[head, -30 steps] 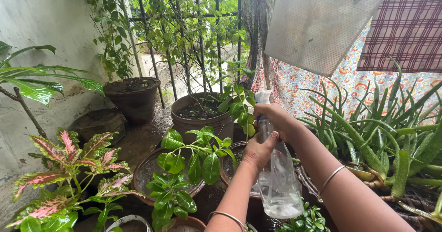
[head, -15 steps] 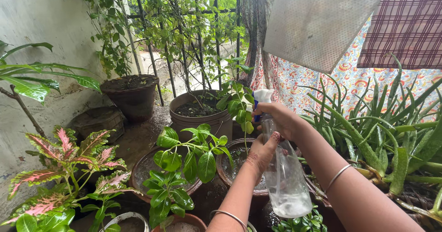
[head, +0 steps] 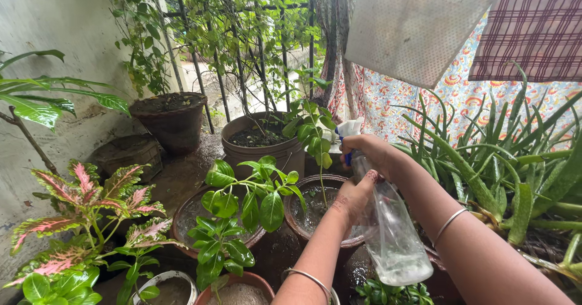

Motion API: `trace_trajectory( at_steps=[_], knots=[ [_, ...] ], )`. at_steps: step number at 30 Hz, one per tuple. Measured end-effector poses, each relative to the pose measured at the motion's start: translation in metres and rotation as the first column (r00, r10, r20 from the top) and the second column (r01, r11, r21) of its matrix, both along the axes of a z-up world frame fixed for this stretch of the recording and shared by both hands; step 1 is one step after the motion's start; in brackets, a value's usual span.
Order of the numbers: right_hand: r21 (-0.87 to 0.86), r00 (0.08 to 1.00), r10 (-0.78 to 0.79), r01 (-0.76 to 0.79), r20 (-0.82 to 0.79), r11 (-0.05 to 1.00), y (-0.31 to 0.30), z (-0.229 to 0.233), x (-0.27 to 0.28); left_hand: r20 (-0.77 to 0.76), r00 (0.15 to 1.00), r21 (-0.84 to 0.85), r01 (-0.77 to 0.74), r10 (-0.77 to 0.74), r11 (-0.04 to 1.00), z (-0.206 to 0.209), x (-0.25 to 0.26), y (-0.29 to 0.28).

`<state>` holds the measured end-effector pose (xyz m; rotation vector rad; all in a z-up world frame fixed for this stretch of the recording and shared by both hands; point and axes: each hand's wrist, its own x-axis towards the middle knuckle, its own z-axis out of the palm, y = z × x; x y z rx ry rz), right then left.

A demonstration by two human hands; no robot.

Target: The person holds a clear spray bottle and repeatedly squeezes the trigger to mist water onto several potted plants arranged on a balcony.

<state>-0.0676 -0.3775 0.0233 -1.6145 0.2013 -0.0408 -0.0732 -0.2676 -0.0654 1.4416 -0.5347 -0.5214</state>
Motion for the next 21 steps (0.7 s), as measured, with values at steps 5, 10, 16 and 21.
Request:
trace_trajectory(
  at_steps=[5, 10, 16, 21],
  knots=[
    [-0.002, 0.990, -0.022, 0.022, -0.142, 1.000, -0.007, -0.010, -0.008, -0.223, 0.972, 0.065, 0.084, -0.067, 0.994, 0.010, -0.022, 0.006],
    [-0.046, 0.985, 0.004, -0.012, -0.170, 0.999, -0.015, -0.021, -0.005, -0.271, 0.956, 0.105, 0.150, -0.117, 0.983, 0.012, -0.034, 0.011],
    [-0.130, 0.969, 0.009, -0.042, -0.246, 0.991, -0.017, -0.028, -0.006, -0.310, 0.939, 0.110, 0.190, -0.148, 0.976, 0.003, -0.039, 0.010],
    [-0.201, 0.994, -0.055, 0.036, -0.093, 0.979, -0.016, -0.025, -0.005, -0.291, 0.955, 0.174, 0.107, -0.053, 0.979, 0.006, -0.034, 0.010]
  ],
)
